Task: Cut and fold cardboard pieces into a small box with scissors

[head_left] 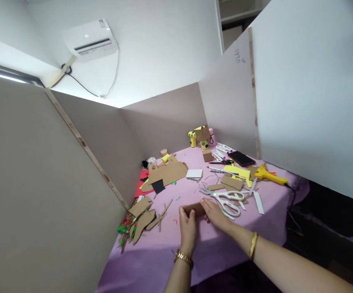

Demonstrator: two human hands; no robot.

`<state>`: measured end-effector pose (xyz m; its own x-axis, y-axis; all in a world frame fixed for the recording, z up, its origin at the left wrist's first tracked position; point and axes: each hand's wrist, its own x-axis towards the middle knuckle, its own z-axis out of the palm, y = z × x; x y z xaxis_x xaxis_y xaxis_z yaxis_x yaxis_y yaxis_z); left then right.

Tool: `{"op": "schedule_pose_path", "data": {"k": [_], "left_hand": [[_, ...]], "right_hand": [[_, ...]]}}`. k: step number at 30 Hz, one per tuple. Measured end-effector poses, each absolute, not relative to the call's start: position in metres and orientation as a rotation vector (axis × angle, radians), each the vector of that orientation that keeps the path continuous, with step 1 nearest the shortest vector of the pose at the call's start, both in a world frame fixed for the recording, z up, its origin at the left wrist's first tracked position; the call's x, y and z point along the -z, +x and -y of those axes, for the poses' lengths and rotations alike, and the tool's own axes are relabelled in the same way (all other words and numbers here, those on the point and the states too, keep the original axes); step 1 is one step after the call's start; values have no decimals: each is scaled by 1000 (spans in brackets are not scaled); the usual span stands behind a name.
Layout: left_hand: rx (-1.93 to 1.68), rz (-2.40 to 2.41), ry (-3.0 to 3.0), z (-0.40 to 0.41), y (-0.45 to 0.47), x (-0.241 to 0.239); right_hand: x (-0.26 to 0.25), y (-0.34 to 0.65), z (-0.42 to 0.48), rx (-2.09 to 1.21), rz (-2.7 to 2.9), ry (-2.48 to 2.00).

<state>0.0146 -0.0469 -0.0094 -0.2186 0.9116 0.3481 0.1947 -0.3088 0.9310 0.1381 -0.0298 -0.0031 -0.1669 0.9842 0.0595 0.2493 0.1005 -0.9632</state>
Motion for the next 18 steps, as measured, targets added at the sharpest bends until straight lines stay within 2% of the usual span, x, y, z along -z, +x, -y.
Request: {"op": "schedule_pose_path", "data": {"k": [9,18], "left_hand": [[-1498,-1262,1312,65,18,-26],[-1327,-1068,1071,111,24,-65]], "right_hand": [[-25,161,45,-1207,1608,-1007],[-58,175,98,-1443,1494,-651]]}}
